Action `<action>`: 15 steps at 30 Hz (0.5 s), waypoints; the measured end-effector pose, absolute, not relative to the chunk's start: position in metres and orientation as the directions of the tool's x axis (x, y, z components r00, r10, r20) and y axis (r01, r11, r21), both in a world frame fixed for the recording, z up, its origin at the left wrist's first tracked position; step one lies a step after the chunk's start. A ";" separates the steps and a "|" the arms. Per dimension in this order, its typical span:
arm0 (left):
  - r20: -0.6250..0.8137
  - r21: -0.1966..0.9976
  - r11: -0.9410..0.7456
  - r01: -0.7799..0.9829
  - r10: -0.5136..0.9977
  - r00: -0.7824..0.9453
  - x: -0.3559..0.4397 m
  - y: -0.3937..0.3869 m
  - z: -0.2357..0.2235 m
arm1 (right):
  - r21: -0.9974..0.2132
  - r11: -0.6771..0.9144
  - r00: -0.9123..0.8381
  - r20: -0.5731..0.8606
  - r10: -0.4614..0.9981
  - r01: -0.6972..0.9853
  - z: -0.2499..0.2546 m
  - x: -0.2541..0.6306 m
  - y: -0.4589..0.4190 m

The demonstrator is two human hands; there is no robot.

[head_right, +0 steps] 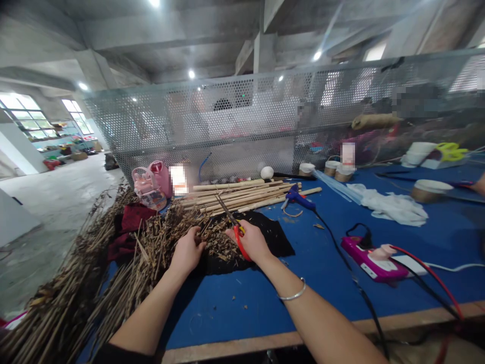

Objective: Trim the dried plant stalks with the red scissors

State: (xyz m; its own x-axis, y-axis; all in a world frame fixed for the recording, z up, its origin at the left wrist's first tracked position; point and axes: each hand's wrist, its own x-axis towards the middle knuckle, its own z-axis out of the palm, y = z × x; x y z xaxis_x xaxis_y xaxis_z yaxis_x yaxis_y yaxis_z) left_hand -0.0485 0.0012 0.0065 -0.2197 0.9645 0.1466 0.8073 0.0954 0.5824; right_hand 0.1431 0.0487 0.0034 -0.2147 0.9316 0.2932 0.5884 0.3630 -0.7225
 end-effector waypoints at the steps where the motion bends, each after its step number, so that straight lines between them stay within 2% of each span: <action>1: 0.138 0.564 0.107 0.819 0.965 -0.222 -0.049 0.001 0.007 | -0.719 0.366 -0.218 0.294 0.931 0.591 0.003 0.143 0.049; 3: 0.139 0.549 0.116 0.828 0.964 -0.227 -0.049 0.001 0.008 | -0.715 0.374 -0.224 0.299 0.927 0.591 0.002 0.143 0.049; 9: 0.199 0.618 0.078 0.783 0.947 -0.251 -0.050 0.003 0.010 | -0.722 0.382 -0.174 0.348 0.921 0.577 0.001 0.145 0.052; 15: 0.361 0.725 -0.067 0.686 0.884 -0.296 -0.046 0.002 0.009 | -0.764 0.383 -0.121 0.378 0.918 0.519 0.001 0.147 0.054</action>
